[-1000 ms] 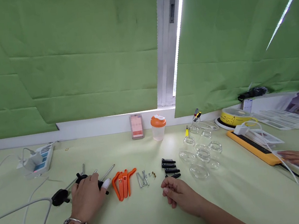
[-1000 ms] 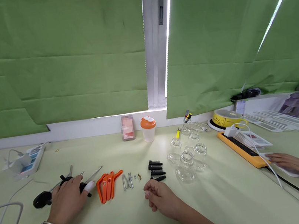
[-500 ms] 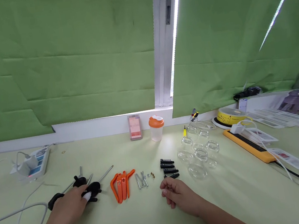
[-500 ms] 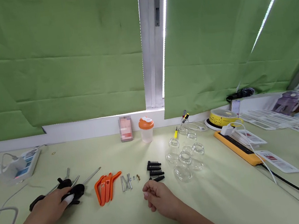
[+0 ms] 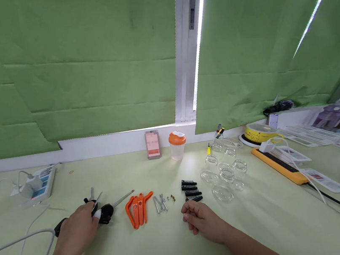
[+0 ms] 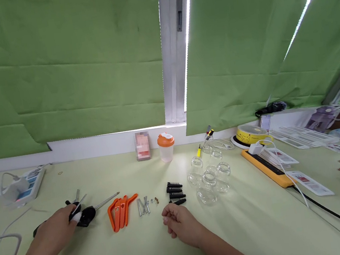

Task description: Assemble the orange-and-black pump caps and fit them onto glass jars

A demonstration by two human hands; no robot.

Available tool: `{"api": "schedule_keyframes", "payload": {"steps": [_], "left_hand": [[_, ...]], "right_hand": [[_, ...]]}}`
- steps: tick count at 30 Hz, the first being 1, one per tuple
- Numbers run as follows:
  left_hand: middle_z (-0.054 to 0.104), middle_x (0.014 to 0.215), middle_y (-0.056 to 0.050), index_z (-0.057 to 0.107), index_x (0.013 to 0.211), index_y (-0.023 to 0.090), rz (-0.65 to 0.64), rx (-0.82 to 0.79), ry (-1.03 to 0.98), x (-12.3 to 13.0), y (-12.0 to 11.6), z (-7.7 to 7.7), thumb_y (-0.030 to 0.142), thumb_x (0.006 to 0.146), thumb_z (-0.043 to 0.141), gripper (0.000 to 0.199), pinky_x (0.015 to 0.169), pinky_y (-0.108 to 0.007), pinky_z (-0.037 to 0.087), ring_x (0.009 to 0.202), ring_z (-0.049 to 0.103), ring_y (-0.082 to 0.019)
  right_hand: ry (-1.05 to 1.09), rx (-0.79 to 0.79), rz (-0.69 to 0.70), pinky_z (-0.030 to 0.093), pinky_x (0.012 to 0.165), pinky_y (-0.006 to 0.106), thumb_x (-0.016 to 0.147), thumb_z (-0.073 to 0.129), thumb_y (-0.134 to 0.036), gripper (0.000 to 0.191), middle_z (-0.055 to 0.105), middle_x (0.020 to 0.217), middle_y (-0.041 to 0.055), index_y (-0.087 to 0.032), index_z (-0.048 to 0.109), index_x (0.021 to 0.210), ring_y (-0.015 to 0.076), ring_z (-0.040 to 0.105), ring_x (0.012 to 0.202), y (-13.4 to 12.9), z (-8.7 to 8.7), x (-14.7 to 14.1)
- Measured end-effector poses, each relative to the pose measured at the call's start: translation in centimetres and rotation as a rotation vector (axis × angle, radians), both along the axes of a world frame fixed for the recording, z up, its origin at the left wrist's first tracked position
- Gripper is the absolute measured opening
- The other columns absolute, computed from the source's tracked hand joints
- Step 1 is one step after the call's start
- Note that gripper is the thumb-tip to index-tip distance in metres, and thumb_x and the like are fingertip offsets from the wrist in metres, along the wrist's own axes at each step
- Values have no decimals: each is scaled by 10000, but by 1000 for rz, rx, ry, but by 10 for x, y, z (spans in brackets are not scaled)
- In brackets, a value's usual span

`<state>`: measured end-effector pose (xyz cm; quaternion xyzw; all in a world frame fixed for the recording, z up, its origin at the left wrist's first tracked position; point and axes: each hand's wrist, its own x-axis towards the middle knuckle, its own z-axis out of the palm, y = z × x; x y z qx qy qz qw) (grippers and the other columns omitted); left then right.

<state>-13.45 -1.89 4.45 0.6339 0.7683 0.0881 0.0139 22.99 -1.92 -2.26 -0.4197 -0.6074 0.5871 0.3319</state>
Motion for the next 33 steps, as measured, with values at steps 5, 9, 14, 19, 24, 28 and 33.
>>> {"api": "schedule_keyframes", "payload": {"steps": [5,9,14,19,24,28,33], "left_hand": [[589,1079,-141,541,1044,144,17,303,-197,26,-4,1,335,759,457,353,821,-404,461,965,574,-292],[554,1087,-88,530,1034,200,-369,436,-436,69,-16,-7,285,732,548,314,896,-347,440,1009,546,-231],[530,1101,-64,593,855,201,-735,-74,-650,115,-34,-20,189,709,574,147,847,-316,460,997,542,-218],[527,1029,-55,588,847,195,-691,-163,-676,125,-36,-24,175,712,551,141,820,-304,449,902,535,-192],[526,996,-42,567,821,195,-686,-173,-686,122,-32,-23,165,706,543,121,826,-296,434,895,526,-187],[531,989,-36,559,822,196,-694,-184,-684,122,-31,-23,163,702,541,126,832,-295,427,899,522,-185],[542,985,-38,555,824,198,-697,-194,-672,122,-30,-23,167,693,543,135,820,-295,430,894,522,-188]], "right_hand": [[-18,-11,-14,422,490,219,789,548,-351,198,468,696,-29,-180,500,877,94,489,574,-1,-1,-1],[-124,51,-44,407,504,218,807,507,-322,149,480,694,-31,-194,508,885,99,488,573,-3,0,-3],[-563,435,-151,382,627,235,797,482,-206,140,592,734,10,-189,616,759,131,535,693,8,13,-11],[-865,555,-230,369,651,247,808,499,-235,175,633,846,45,-193,668,790,158,576,761,29,26,-23],[-1034,575,-240,378,646,265,803,533,-321,199,644,898,56,-194,684,831,180,603,774,39,24,-36],[-1080,581,-242,385,640,269,795,546,-348,218,656,872,62,-188,693,812,184,611,754,42,19,-40],[-1076,616,-236,387,645,267,801,535,-312,208,658,844,67,-175,691,784,188,613,767,44,16,-42]]}}
